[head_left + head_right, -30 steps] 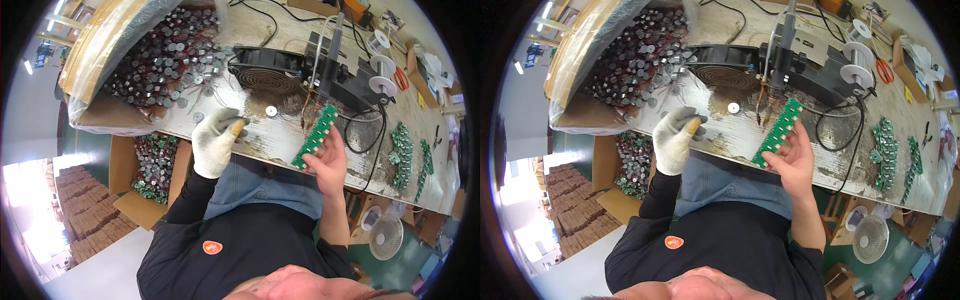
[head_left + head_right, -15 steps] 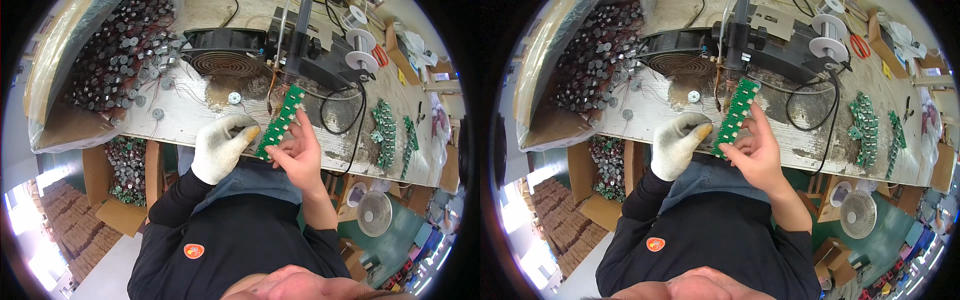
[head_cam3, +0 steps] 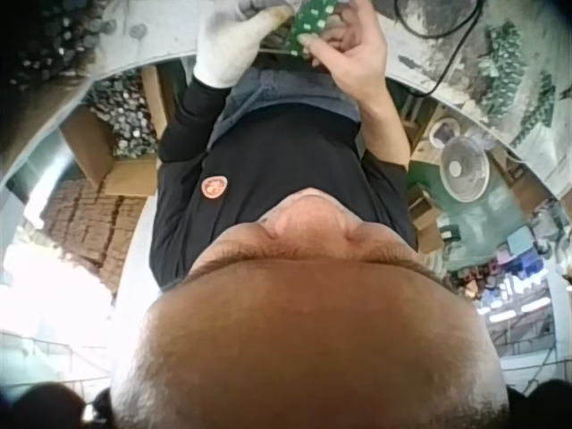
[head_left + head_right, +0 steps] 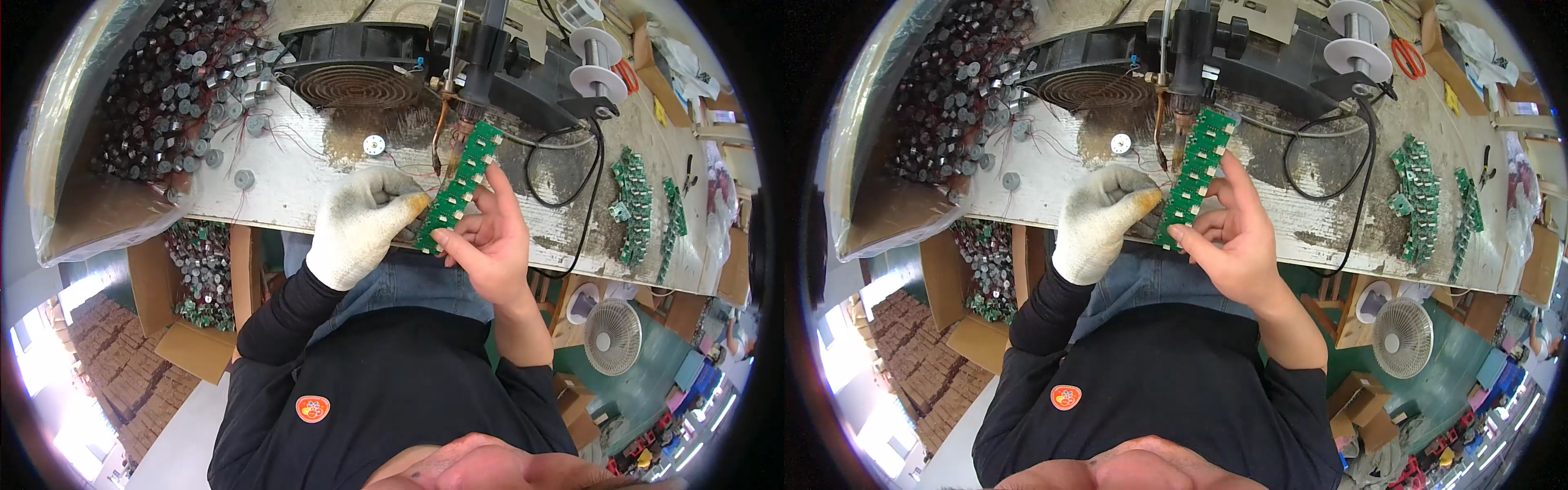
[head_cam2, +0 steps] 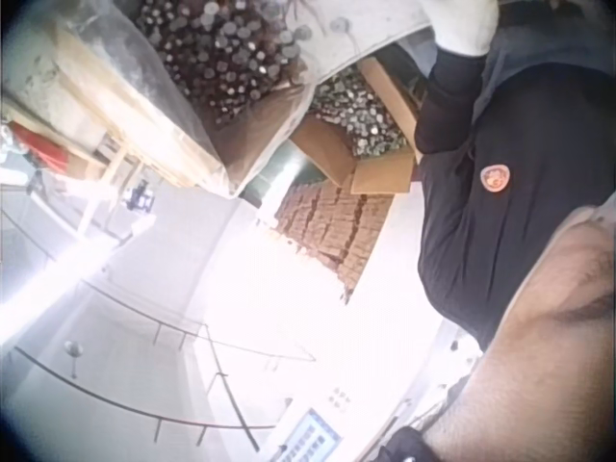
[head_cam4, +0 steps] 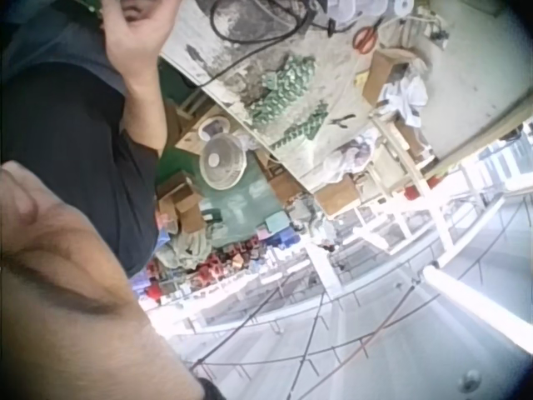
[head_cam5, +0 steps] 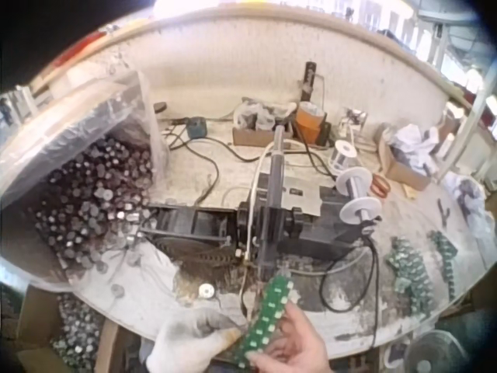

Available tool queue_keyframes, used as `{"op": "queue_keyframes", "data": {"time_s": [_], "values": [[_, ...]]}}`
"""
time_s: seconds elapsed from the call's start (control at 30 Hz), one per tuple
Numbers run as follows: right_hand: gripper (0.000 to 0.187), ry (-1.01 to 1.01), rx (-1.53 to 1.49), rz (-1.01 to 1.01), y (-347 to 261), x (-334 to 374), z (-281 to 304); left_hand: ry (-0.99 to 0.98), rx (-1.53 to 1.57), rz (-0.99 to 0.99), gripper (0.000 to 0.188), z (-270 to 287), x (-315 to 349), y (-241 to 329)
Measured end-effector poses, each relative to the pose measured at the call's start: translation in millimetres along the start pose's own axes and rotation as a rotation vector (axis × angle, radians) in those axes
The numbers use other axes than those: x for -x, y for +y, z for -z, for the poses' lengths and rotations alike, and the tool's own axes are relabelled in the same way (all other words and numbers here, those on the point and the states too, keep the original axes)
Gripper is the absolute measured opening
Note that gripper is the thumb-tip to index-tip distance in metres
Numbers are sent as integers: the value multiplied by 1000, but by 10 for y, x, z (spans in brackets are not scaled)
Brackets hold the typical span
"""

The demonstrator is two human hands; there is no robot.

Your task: Soldering electronic components onto a printed circuit board at a workbench.

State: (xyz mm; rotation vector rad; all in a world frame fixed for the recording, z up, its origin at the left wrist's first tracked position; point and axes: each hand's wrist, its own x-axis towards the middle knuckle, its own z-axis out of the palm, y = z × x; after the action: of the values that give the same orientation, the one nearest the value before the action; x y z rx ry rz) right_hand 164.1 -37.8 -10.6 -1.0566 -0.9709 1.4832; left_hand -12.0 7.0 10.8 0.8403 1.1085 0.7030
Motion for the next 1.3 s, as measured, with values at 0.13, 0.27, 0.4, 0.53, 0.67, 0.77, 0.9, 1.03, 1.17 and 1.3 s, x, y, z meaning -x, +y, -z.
{"op": "queue_keyframes", "data": {"time_s": [0.13,0.27,0.4,0.53,0.67,0.77,0.9,1.03,1.17,1.3], "values": [[86,-5,9,49,35,-1,12,19,-22,5,19,-2,6,23],[86,-2,-4,38,15,-5,1,37,-23,28,18,-23,4,66],[86,-1,-8,59,1,-3,0,25,-19,31,17,-22,10,69],[87,-1,-20,66,-23,1,-11,31,-14,-21,17,-27,20,61],[86,4,-4,51,-34,4,-11,39,-53,-69,18,-19,9,28],[86,3,-12,30,37,1,-1,52,-36,-8,19,-13,16,3],[87,6,-11,43,41,22,-7,76,-31,-30,20,-33,33,-12],[87,8,-19,36,35,28,-8,69,-29,-18,21,-32,35,-13],[86,9,-35,34,30,12,-12,66,-31,-36,21,-28,31,-3],[86,8,-29,62,-1,1,-13,67,-95,-92,20,-34,16,32]]}}
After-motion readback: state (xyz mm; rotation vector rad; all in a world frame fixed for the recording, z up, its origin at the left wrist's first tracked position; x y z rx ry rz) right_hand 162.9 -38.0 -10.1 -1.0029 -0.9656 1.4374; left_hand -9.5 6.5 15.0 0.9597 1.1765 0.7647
